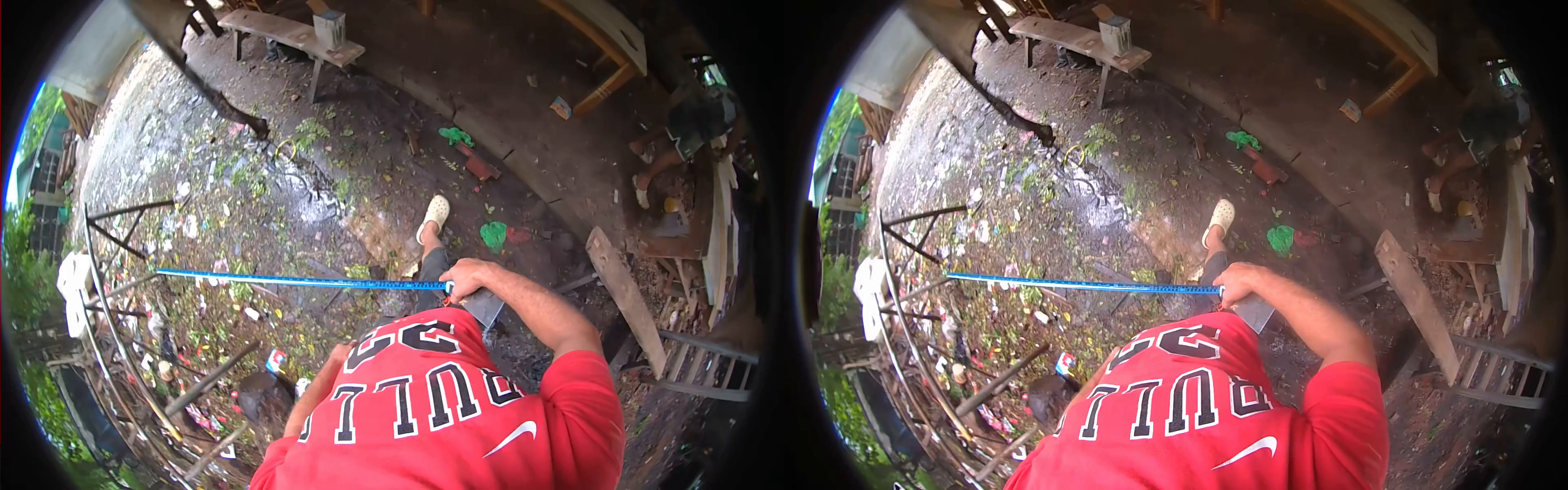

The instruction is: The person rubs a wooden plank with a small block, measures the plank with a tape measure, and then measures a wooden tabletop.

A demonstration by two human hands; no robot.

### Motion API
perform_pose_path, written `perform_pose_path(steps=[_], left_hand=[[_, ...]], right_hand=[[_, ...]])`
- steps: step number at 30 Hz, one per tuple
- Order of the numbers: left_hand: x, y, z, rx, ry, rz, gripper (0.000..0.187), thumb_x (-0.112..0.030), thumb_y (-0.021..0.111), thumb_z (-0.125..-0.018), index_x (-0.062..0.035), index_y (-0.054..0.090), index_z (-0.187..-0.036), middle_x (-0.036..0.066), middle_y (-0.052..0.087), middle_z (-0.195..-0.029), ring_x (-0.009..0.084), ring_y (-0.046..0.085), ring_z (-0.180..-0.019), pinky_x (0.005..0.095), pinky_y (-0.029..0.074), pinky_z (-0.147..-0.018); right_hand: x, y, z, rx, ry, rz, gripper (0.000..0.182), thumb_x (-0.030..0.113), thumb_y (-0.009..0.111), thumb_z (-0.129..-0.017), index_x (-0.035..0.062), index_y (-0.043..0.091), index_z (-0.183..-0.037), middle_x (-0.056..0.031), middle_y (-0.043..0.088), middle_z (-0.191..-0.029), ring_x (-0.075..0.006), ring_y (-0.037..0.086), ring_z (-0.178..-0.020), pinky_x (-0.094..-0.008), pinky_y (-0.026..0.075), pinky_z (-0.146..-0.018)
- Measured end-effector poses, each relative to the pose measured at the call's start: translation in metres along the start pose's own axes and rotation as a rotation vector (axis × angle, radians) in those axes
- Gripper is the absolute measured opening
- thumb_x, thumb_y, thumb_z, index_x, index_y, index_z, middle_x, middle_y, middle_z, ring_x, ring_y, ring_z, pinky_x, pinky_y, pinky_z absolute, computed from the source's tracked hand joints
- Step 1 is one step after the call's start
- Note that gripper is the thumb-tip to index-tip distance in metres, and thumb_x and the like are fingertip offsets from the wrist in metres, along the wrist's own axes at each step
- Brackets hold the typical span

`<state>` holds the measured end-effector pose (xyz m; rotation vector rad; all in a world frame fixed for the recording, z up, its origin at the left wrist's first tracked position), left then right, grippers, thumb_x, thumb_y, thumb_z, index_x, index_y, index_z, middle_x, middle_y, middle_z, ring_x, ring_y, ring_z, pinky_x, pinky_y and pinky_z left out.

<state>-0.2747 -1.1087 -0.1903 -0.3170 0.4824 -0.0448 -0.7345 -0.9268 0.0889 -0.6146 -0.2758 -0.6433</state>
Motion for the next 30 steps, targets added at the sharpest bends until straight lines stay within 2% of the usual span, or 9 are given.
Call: perform_pose_path(steps=[8,11,14,17,21,24,25,27,30], left_hand=[[-0.232,-0.107,-0.054,0.064,-0.163,-0.004,0.041,-0.037,0.055,-0.096,-0.0079,0.060,-0.124,0.012,0.072,-0.100,0.0239,0.066,-0.084,0.0410,0.054,-0.072],[-0.322,-0.157,-0.086,-0.197,-0.408,0.509,0.035,-0.037,0.051,-0.098,-0.0106,0.061,-0.120,0.011,0.072,-0.092,0.0246,0.065,-0.072,0.0442,0.054,-0.062],[-0.385,-0.194,-0.123,-0.276,-0.366,0.677,0.032,-0.038,0.052,-0.098,-0.0119,0.063,-0.113,0.009,0.070,-0.087,0.0195,0.058,-0.064,0.0438,0.052,-0.056],[-0.443,-0.204,-0.154,-0.324,-0.282,0.666,0.039,-0.040,0.054,-0.097,-0.0123,0.061,-0.124,0.012,0.069,-0.104,0.0265,0.066,-0.083,0.0506,0.055,-0.066],[-0.469,-0.208,-0.260,-0.126,-0.006,0.394,0.044,-0.041,0.052,-0.097,-0.0118,0.058,-0.130,0.015,0.064,-0.121,0.0316,0.066,-0.099,0.0528,0.057,-0.073],[-0.571,-0.245,-0.313,0.026,-0.254,0.559,0.044,-0.040,0.051,-0.097,-0.0114,0.058,-0.130,0.015,0.061,-0.122,0.0316,0.066,-0.099,0.0512,0.057,-0.075],[-0.643,-0.272,-0.317,-0.020,0.052,0.346,0.040,-0.037,0.054,-0.096,-0.0100,0.061,-0.125,0.012,0.067,-0.105,0.0281,0.068,-0.089,0.0468,0.057,-0.071],[-0.710,-0.316,-0.387,-0.094,-0.138,0.517,0.037,-0.035,0.056,-0.096,-0.0083,0.063,-0.120,0.010,0.069,-0.094,0.0241,0.068,-0.080,0.0399,0.054,-0.064],[-0.837,-0.388,-0.439,-0.306,0.024,0.458,0.029,-0.033,0.057,-0.097,-0.0064,0.066,-0.102,0.009,0.069,-0.090,0.0189,0.066,-0.070,0.0316,0.049,-0.057]], right_hand=[[-0.146,-0.167,-0.045,-0.096,-0.162,-0.095,0.076,0.040,0.073,-0.062,0.0213,0.059,-0.134,-0.0190,0.072,-0.098,-0.0371,0.069,-0.090,-0.0452,0.054,-0.084],[-0.190,-0.261,-0.024,-0.045,-0.202,-0.128,0.076,0.038,0.073,-0.062,0.0187,0.059,-0.134,-0.0198,0.071,-0.097,-0.0373,0.069,-0.091,-0.0451,0.054,-0.083],[-0.236,-0.354,-0.003,-0.120,-0.177,-0.113,0.075,0.034,0.073,-0.062,0.0155,0.059,-0.133,-0.0198,0.071,-0.095,-0.0368,0.069,-0.089,-0.0443,0.054,-0.083],[-0.278,-0.443,0.010,-0.176,-0.170,-0.117,0.074,0.033,0.074,-0.062,0.0150,0.060,-0.132,-0.0190,0.071,-0.095,-0.0349,0.069,-0.089,-0.0425,0.055,-0.081],[-0.339,-0.554,0.005,-0.253,-0.176,-0.126,0.069,0.033,0.074,-0.060,0.0168,0.063,-0.127,-0.0159,0.072,-0.094,-0.0325,0.069,-0.088,-0.0411,0.054,-0.079],[-0.374,-0.662,-0.003,-0.110,-0.095,-0.017,0.061,0.033,0.073,-0.056,0.0177,0.069,-0.115,-0.0154,0.071,-0.094,-0.0319,0.068,-0.090,-0.0431,0.053,-0.077],[-0.388,-0.695,-0.012,-0.099,-0.106,0.015,0.060,0.033,0.073,-0.056,0.0176,0.069,-0.113,-0.0152,0.071,-0.094,-0.0322,0.068,-0.091,-0.0439,0.053,-0.078],[-0.422,-0.780,-0.029,-0.087,-0.112,0.102,0.056,0.035,0.072,-0.056,0.0172,0.070,-0.109,-0.0149,0.071,-0.095,-0.0330,0.068,-0.093,-0.0454,0.053,-0.078],[-0.436,-0.916,-0.048,0.006,-0.135,0.258,0.059,0.034,0.072,-0.056,0.0170,0.069,-0.113,-0.0151,0.071,-0.093,-0.0361,0.067,-0.092,-0.0459,0.053,-0.080]])
Point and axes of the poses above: each hand's wrist, its own z-axis away from the middle knuckle, its own y-axis out of the palm, x = y × z, the point moved 4 cm from there along -z, towards the middle knuckle
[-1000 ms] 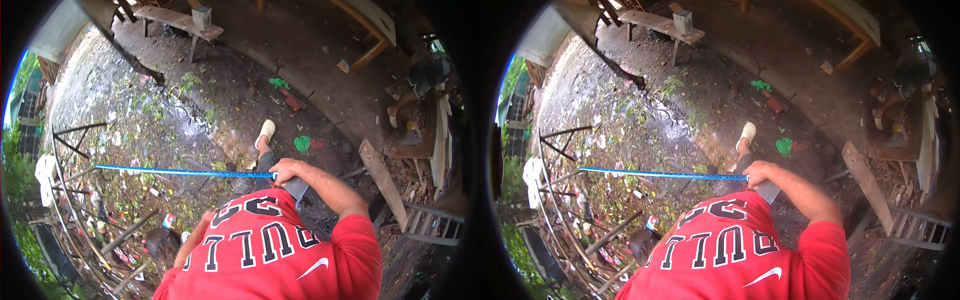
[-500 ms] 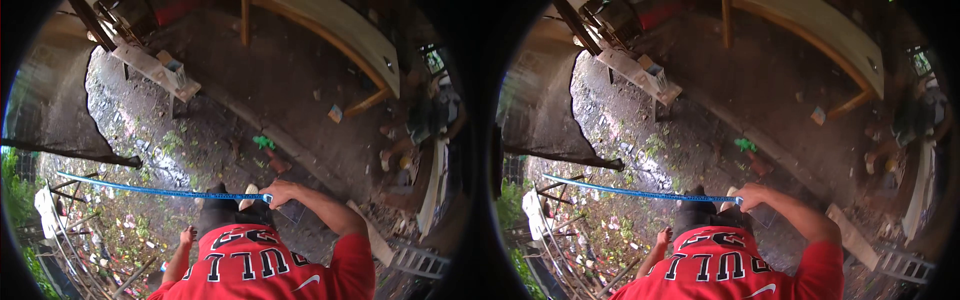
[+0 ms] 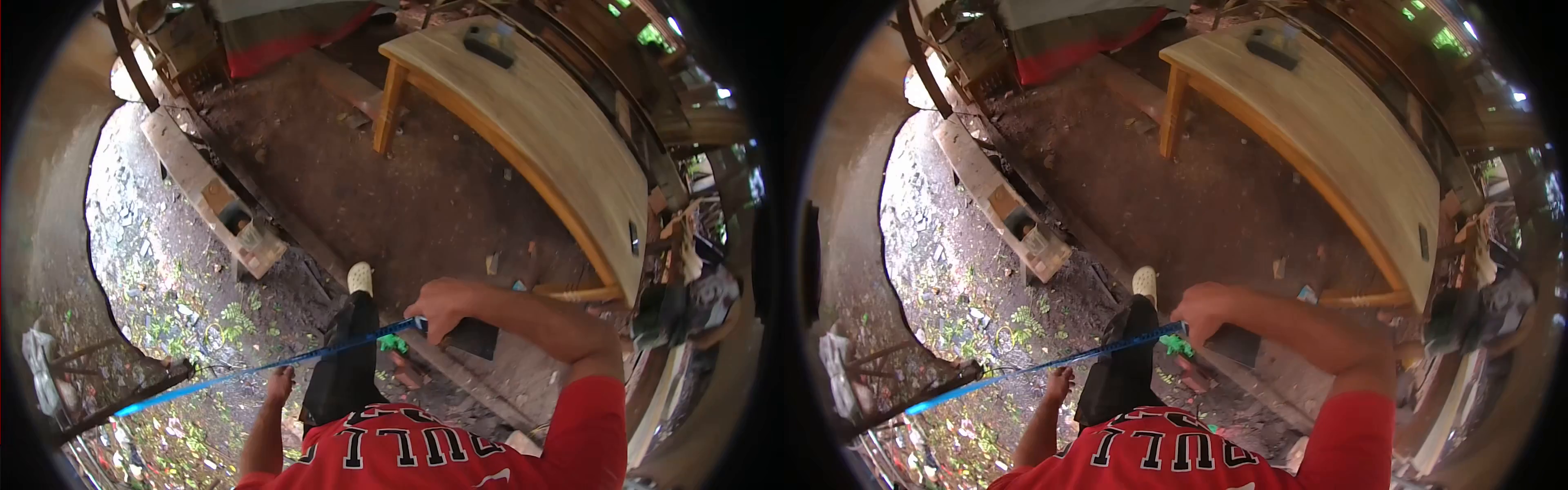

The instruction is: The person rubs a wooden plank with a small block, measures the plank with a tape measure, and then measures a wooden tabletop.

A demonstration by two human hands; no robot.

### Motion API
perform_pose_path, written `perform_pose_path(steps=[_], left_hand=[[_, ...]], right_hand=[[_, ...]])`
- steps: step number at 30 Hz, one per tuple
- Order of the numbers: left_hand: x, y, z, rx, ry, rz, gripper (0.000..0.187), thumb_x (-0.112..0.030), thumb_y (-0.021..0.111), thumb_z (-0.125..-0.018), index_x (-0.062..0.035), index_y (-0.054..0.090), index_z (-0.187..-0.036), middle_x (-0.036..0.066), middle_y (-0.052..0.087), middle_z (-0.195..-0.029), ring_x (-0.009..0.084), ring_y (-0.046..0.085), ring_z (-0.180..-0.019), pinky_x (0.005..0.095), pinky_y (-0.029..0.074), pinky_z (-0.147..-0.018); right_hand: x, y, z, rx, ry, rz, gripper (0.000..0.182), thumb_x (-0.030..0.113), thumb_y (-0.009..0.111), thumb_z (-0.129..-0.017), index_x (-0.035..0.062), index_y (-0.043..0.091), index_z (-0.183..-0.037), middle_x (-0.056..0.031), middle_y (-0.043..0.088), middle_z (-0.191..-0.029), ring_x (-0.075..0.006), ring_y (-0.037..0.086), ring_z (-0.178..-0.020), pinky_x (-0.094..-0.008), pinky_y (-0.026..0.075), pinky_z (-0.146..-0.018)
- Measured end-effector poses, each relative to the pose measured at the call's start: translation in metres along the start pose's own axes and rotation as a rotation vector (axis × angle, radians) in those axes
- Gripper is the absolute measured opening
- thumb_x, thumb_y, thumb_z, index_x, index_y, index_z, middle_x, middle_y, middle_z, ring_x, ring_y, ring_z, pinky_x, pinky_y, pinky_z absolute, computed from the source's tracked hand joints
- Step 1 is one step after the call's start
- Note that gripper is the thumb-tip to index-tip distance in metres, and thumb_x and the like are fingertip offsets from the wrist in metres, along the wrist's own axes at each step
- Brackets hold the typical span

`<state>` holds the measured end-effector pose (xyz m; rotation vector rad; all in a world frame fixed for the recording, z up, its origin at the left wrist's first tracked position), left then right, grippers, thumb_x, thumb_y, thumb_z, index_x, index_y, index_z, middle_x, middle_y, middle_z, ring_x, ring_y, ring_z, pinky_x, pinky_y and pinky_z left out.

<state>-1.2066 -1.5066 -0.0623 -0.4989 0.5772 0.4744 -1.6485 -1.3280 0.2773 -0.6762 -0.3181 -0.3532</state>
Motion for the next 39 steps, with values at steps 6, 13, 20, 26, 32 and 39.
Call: perform_pose_path(steps=[6,13,20,26,32,39], left_hand=[[-0.137,0.020,0.019,0.158,-0.296,0.082,0.034,-0.036,0.058,-0.096,-0.0051,0.066,-0.106,0.009,0.069,-0.089,0.0209,0.066,-0.080,0.0344,0.052,-0.067],[-0.288,-0.022,0.008,0.357,-0.181,-0.474,0.042,-0.037,0.057,-0.094,-0.0014,0.065,-0.113,0.017,0.070,-0.102,0.0322,0.070,-0.086,0.0447,0.057,-0.076],[-0.650,-0.028,0.091,0.150,0.538,-0.592,0.039,-0.039,0.056,-0.094,-0.0030,0.068,-0.089,0.024,0.068,-0.091,0.0463,0.064,-0.087,0.0514,0.050,-0.075],[-0.771,0.031,0.083,-0.002,0.856,-0.332,0.040,-0.032,0.063,-0.090,-0.0024,0.062,-0.116,0.022,0.064,-0.111,0.0394,0.061,-0.106,0.0437,0.048,-0.090],[-0.839,0.152,0.029,-0.109,1.132,-0.369,0.049,-0.036,0.067,-0.087,-0.0047,0.059,-0.124,0.021,0.063,-0.116,0.0374,0.060,-0.111,0.0437,0.048,-0.095],[-0.918,0.236,-0.005,0.071,0.956,-0.588,0.036,-0.025,0.061,-0.086,-0.0063,0.063,-0.116,0.020,0.068,-0.103,0.0400,0.065,-0.095,0.0474,0.052,-0.084]], right_hand=[[-0.076,-0.188,-0.008,0.119,-0.021,0.088,0.058,0.034,0.072,-0.057,0.0163,0.070,-0.112,-0.0150,0.071,-0.098,-0.0347,0.067,-0.098,-0.0461,0.053,-0.082],[-0.131,-0.260,0.033,0.032,0.082,-0.038,0.063,0.034,0.070,-0.058,0.0166,0.068,-0.119,-0.0164,0.071,-0.106,-0.0345,0.066,-0.102,-0.0457,0.053,-0.085],[-0.158,-0.318,0.074,-0.135,0.090,-0.165,0.074,0.032,0.069,-0.057,0.0167,0.063,-0.129,-0.0193,0.070,-0.108,-0.0368,0.066,-0.102,-0.0447,0.053,-0.086],[-0.199,-0.349,0.078,-0.169,0.106,-0.196,0.078,0.041,0.074,-0.060,0.0149,0.060,-0.132,-0.0195,0.070,-0.108,-0.0367,0.065,-0.104,-0.0437,0.052,-0.089],[-0.289,-0.369,0.071,-0.316,-0.016,-0.126,0.079,0.040,0.074,-0.062,0.0152,0.057,-0.135,-0.0209,0.070,-0.104,-0.0377,0.067,-0.098,-0.0421,0.053,-0.087],[-0.354,-0.396,0.107,-0.404,-0.077,-0.303,0.079,0.037,0.074,-0.060,0.0146,0.058,-0.134,-0.0201,0.069,-0.108,-0.0386,0.066,-0.098,-0.0452,0.053,-0.086]])
Point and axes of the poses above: each hand's wrist, its own z-axis away from the middle knuckle, its own y-axis out of the palm, x = y × z, the point moved 4 cm from there along -z, towards the middle knuckle
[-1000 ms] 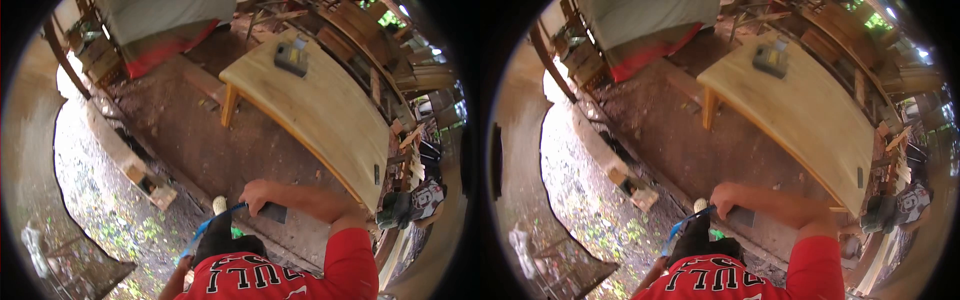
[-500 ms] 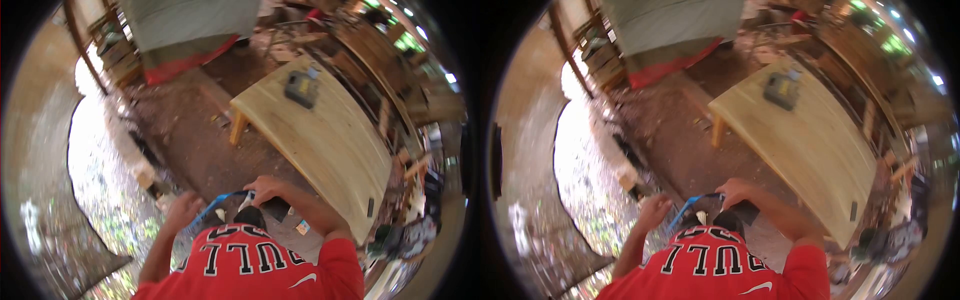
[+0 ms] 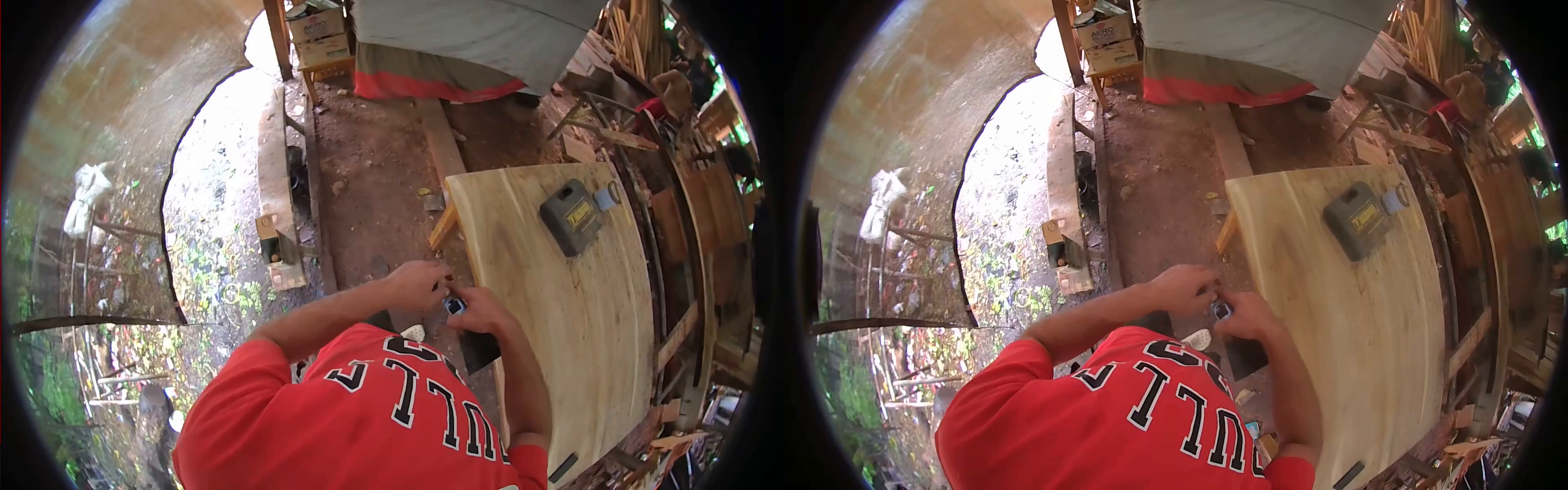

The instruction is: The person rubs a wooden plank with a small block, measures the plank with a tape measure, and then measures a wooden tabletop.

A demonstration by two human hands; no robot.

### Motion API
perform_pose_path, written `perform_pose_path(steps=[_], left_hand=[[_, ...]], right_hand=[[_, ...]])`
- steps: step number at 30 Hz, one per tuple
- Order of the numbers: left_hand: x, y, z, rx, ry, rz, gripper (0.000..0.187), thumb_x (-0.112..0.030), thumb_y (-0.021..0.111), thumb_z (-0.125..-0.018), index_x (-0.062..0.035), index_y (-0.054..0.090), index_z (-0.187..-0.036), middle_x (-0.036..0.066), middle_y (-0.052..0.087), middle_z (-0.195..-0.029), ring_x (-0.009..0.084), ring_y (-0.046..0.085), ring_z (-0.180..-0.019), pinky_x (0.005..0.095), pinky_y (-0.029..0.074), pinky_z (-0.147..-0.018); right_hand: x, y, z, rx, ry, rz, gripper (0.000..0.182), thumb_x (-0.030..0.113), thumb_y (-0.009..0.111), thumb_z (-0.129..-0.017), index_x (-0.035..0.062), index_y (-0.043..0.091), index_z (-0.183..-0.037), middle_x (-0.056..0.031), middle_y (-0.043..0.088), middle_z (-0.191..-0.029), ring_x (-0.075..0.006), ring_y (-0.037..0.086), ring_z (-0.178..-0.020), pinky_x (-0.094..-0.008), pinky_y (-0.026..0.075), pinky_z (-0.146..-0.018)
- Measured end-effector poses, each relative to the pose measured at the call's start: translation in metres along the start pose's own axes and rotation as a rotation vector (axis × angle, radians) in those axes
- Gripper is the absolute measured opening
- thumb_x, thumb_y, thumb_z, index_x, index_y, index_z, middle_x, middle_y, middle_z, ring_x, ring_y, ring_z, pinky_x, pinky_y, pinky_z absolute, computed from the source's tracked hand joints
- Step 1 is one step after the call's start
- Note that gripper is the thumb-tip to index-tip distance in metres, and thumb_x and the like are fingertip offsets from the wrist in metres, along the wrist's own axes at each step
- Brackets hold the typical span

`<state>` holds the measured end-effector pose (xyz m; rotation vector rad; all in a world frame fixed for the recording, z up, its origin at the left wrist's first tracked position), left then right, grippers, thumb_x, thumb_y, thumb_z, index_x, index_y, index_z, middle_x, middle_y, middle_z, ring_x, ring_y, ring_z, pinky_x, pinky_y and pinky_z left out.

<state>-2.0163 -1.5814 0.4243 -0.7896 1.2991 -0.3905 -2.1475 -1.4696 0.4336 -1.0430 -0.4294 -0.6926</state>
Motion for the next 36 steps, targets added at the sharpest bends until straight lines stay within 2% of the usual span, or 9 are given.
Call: perform_pose_path(steps=[6,12,18,21,24,26,28,31,36], left_hand=[[-0.003,0.020,-0.055,0.014,-0.142,0.024,0.039,-0.023,0.055,-0.087,-0.0091,0.059,-0.123,0.024,0.069,-0.097,0.0437,0.065,-0.092,0.0505,0.052,-0.084],[-0.003,0.013,-0.107,0.014,-0.198,0.099,0.038,-0.024,0.052,-0.089,-0.0085,0.053,-0.124,0.027,0.067,-0.098,0.0467,0.064,-0.093,0.0545,0.050,-0.085],[0.056,0.013,-0.158,0.224,-0.082,-0.018,0.034,-0.029,0.052,-0.091,-0.0044,0.066,-0.110,0.026,0.067,-0.098,0.0469,0.063,-0.094,0.0524,0.050,-0.085],[0.065,0.000,-0.179,0.377,-0.167,-0.100,0.031,-0.028,0.054,-0.091,-0.0031,0.070,-0.100,0.026,0.068,-0.094,0.0439,0.065,-0.091,0.0498,0.050,-0.082],[0.114,0.003,-0.200,0.452,-0.014,-0.046,0.037,-0.034,0.052,-0.091,-0.0018,0.070,-0.099,0.026,0.067,-0.096,0.0454,0.064,-0.092,0.0522,0.050,-0.084],[0.124,-0.008,-0.212,0.526,-0.040,-0.131,0.038,-0.034,0.052,-0.091,-0.0009,0.070,-0.095,0.027,0.067,-0.093,0.0458,0.064,-0.090,0.0526,0.050,-0.083],[0.143,-0.018,-0.213,0.600,-0.058,-0.190,0.038,-0.034,0.051,-0.091,-0.0003,0.070,-0.091,0.027,0.066,-0.091,0.0462,0.065,-0.089,0.0526,0.050,-0.082],[0.164,-0.031,-0.225,0.679,-0.087,-0.191,0.038,-0.033,0.050,-0.091,-0.0001,0.070,-0.089,0.028,0.066,-0.089,0.0463,0.065,-0.087,0.0522,0.050,-0.081],[0.172,-0.060,-0.236,0.766,-0.190,-0.159,0.040,-0.035,0.050,-0.092,-0.0022,0.071,-0.096,0.027,0.067,-0.092,0.0441,0.066,-0.091,0.0496,0.051,-0.082]], right_hand=[[-0.040,-0.033,-0.005,-0.101,-0.062,0.000,0.080,0.036,0.073,-0.060,0.0175,0.055,-0.136,-0.0192,0.069,-0.107,-0.0398,0.066,-0.098,-0.0451,0.053,-0.085],[-0.079,-0.055,-0.029,-0.190,-0.057,-0.169,0.091,0.039,0.079,-0.061,0.0093,0.046,-0.140,-0.0238,0.068,-0.111,-0.0398,0.066,-0.100,-0.0432,0.052,-0.086],[-0.118,-0.069,-0.067,-0.184,0.039,-0.438,0.092,0.041,0.081,-0.066,0.0025,0.043,-0.141,-0.0237,0.066,-0.119,-0.0336,0.066,-0.105,-0.0395,0.051,-0.090],[-0.143,-0.068,-0.089,-0.170,0.113,-0.721,0.084,0.042,0.079,-0.076,-0.0024,0.044,-0.138,-0.0225,0.064,-0.125,-0.0303,0.065,-0.106,-0.0379,0.048,-0.094],[-0.222,-0.055,-0.117,-0.592,0.257,-1.051,0.065,0.038,0.074,-0.082,-0.0020,0.055,-0.129,-0.0187,0.069,-0.110,-0.0272,0.065,-0.099,-0.0364,0.048,-0.092],[-0.260,-0.055,-0.101,-0.940,0.529,-0.960,0.037,0.029,0.063,-0.089,-0.0012,0.066,-0.109,-0.0136,0.069,-0.089,-0.0246,0.065,-0.086,-0.0371,0.052,-0.081],[-0.326,0.011,-0.113,-1.101,0.518,-1.986,0.025,0.021,0.054,-0.090,0.0008,0.068,-0.094,-0.0107,0.065,-0.076,-0.0249,0.065,-0.078,-0.0384,0.053,-0.070],[-0.373,0.034,-0.106,-1.477,0.831,-1.977,0.022,0.017,0.051,-0.088,0.0016,0.067,-0.092,-0.0111,0.066,-0.080,-0.0274,0.064,-0.073,-0.0415,0.054,-0.064],[-0.454,-0.054,-0.084,-1.786,0.901,-1.658,0.030,0.022,0.051,-0.090,-0.0022,0.067,-0.097,-0.0167,0.066,-0.096,-0.0308,0.065,-0.084,-0.0445,0.053,-0.082]])
Point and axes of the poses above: each hand's wrist, its own z-axis away from the middle knuckle, its own y-axis out of the palm, x = y × z, the point moved 4 cm from there along -z, towards the middle knuckle
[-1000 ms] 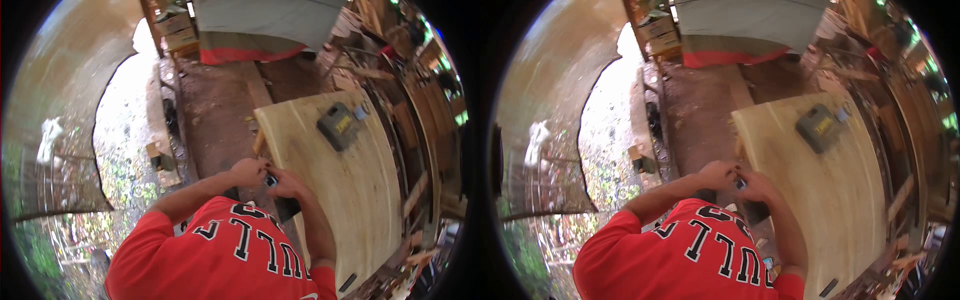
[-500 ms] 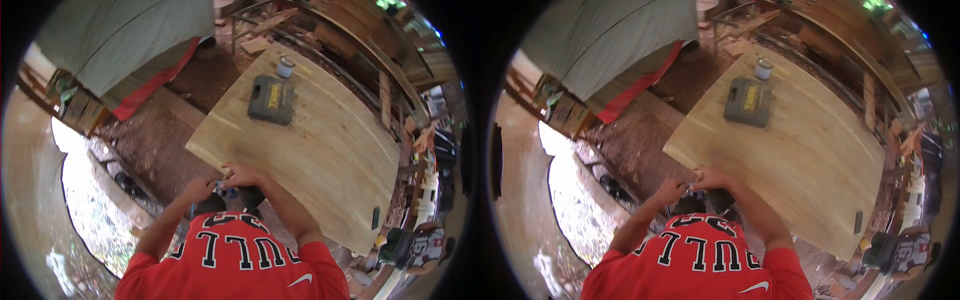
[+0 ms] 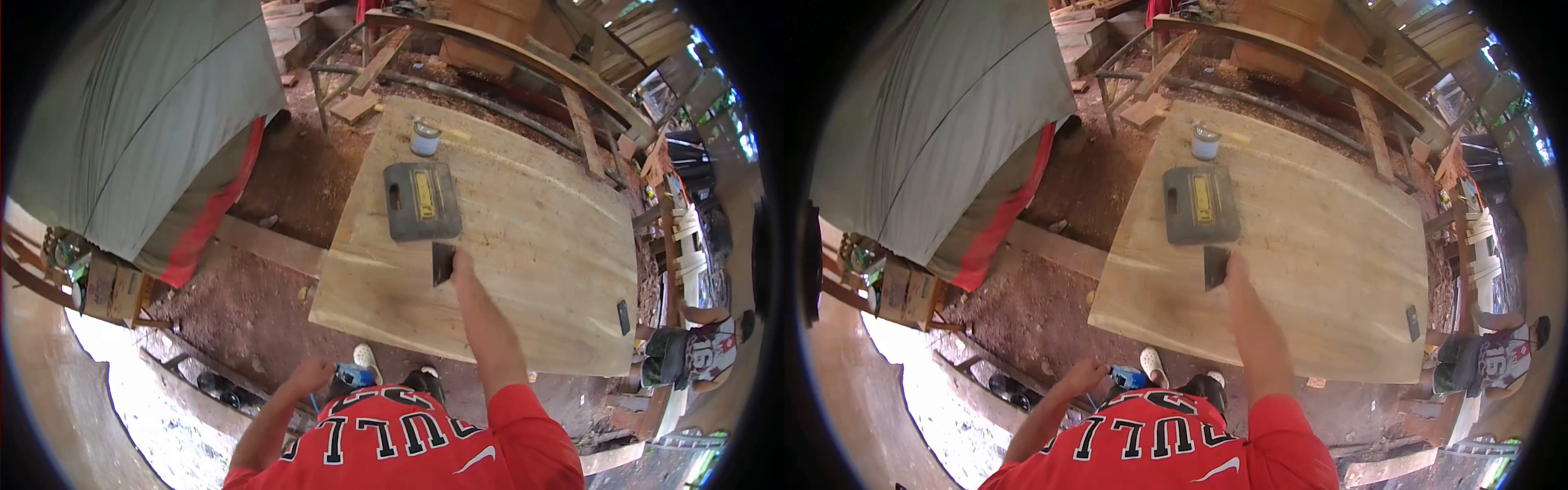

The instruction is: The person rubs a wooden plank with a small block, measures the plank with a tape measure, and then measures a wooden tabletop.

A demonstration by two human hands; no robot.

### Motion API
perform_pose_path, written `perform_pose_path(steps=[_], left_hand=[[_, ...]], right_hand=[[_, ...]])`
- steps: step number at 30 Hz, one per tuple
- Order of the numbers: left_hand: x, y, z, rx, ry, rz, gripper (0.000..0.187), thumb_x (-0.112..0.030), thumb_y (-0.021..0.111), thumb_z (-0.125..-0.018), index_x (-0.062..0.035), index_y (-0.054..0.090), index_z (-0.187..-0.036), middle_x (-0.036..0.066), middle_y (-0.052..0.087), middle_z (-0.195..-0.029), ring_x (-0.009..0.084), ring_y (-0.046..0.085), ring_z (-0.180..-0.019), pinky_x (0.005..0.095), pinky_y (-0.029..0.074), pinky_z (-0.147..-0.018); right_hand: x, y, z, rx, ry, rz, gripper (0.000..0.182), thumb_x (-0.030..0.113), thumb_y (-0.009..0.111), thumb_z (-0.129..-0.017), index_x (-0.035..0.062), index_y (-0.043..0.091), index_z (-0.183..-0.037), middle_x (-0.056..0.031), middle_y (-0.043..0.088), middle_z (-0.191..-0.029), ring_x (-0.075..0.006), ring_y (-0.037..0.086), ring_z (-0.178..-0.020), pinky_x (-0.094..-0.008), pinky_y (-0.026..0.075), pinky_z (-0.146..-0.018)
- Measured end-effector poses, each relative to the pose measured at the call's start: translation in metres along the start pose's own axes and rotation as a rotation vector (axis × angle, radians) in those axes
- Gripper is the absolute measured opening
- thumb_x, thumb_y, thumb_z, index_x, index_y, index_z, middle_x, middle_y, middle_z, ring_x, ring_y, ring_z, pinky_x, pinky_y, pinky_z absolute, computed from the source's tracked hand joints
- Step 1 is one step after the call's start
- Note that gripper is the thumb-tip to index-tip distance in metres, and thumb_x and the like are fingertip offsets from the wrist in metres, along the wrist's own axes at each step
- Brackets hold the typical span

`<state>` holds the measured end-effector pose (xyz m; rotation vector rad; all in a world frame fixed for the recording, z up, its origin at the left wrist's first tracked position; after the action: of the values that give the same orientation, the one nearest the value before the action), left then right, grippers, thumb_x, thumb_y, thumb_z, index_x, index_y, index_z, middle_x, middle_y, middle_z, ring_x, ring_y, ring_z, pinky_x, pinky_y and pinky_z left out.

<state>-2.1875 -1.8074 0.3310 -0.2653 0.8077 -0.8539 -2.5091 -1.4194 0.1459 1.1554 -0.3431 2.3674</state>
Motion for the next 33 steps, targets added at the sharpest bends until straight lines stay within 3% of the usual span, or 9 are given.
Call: perform_pose_path(steps=[4,7,8,10,12,13,15,26,33], left_hand=[[0.026,-0.002,-0.012,0.042,-0.046,-0.028,0.041,-0.039,0.050,-0.095,-0.0046,0.072,-0.104,0.026,0.068,-0.097,0.0422,0.066,-0.096,0.0484,0.050,-0.085],[0.028,-0.012,-0.025,0.031,0.032,-0.005,0.042,-0.040,0.051,-0.096,-0.0052,0.072,-0.107,0.026,0.069,-0.099,0.0419,0.066,-0.098,0.0483,0.050,-0.087],[0.025,-0.013,-0.029,0.022,0.062,0.026,0.042,-0.040,0.051,-0.096,-0.0051,0.072,-0.107,0.026,0.069,-0.099,0.0418,0.066,-0.099,0.0482,0.050,-0.087],[0.013,-0.018,-0.034,0.006,0.105,0.051,0.042,-0.040,0.052,-0.096,-0.0048,0.072,-0.107,0.026,0.069,-0.100,0.0410,0.066,-0.099,0.0473,0.050,-0.087],[-0.002,-0.026,-0.034,-0.009,0.126,0.025,0.042,-0.039,0.052,-0.096,-0.0043,0.071,-0.108,0.025,0.069,-0.100,0.0396,0.067,-0.098,0.0457,0.050,-0.086],[-0.007,-0.028,-0.038,-0.012,0.200,0.069,0.042,-0.039,0.052,-0.097,-0.0043,0.071,-0.109,0.025,0.070,-0.100,0.0383,0.067,-0.097,0.0450,0.051,-0.085],[-0.014,-0.032,-0.050,-0.016,0.349,0.157,0.041,-0.038,0.051,-0.097,-0.0041,0.070,-0.111,0.024,0.070,-0.101,0.0356,0.069,-0.096,0.0434,0.051,-0.084],[-0.029,-0.117,0.007,0.078,0.286,0.047,0.044,-0.042,0.053,-0.098,-0.0022,0.071,-0.105,0.010,0.071,-0.086,0.0204,0.065,-0.082,0.0386,0.052,-0.073],[0.119,-0.289,0.064,-0.192,0.001,-0.001,0.034,-0.035,0.061,-0.095,-0.0031,0.073,-0.097,0.003,0.068,-0.076,0.0129,0.062,-0.073,0.0332,0.050,-0.066]], right_hand=[[0.173,0.031,0.081,-0.233,-0.150,0.416,0.039,0.031,0.047,-0.094,-0.0002,0.067,-0.105,-0.0151,0.067,-0.101,-0.0319,0.064,-0.094,-0.0427,0.051,-0.083],[0.162,0.070,0.048,0.086,-0.805,1.200,0.036,0.031,0.048,-0.094,0.0024,0.067,-0.104,-0.0118,0.067,-0.099,-0.0288,0.064,-0.090,-0.0423,0.050,-0.079],[0.127,0.087,0.046,0.416,-1.119,0.749,0.032,0.029,0.052,-0.092,0.0015,0.067,-0.101,-0.0102,0.067,-0.095,-0.0245,0.062,-0.085,-0.0420,0.050,-0.078],[0.057,0.099,0.161,0.873,-0.889,0.542,0.033,0.028,0.059,-0.089,0.0022,0.064,-0.109,-0.0135,0.066,-0.102,-0.0242,0.060,-0.097,-0.0426,0.048,-0.089],[0.032,0.090,0.304,1.204,-0.906,1.146,0.061,0.045,0.061,-0.089,0.0018,0.054,-0.132,-0.0207,0.056,-0.134,-0.0350,0.054,-0.120,-0.0454,0.042,-0.101],[-0.009,0.081,0.327,1.303,-0.967,1.107,0.075,0.049,0.067,-0.083,0.0025,0.048,-0.139,-0.0232,0.055,-0.135,-0.0362,0.054,-0.123,-0.0443,0.041,-0.104],[0.003,0.076,0.384,1.497,-0.463,1.122,0.086,0.048,0.072,-0.076,0.0030,0.043,-0.143,-0.0253,0.056,-0.133,-0.0360,0.057,-0.119,-0.0419,0.044,-0.102],[0.022,0.007,0.340,1.396,-0.288,1.225,0.089,0.035,0.077,-0.068,0.0075,0.041,-0.144,-0.0208,0.064,-0.118,-0.0327,0.064,-0.104,-0.0401,0.050,-0.091],[0.068,-0.105,0.300,1.247,-0.296,1.480,0.086,0.028,0.078,-0.067,0.0133,0.043,-0.144,-0.0157,0.064,-0.121,-0.0297,0.062,-0.108,-0.0398,0.048,-0.094]])
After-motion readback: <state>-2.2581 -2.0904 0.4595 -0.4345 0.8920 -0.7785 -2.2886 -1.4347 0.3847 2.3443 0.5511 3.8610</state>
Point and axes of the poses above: each hand's wrist, its own z-axis away from the middle knuckle, its own y-axis out of the palm, x = y × z, the point moved 4 cm from there along -z, towards the middle knuckle
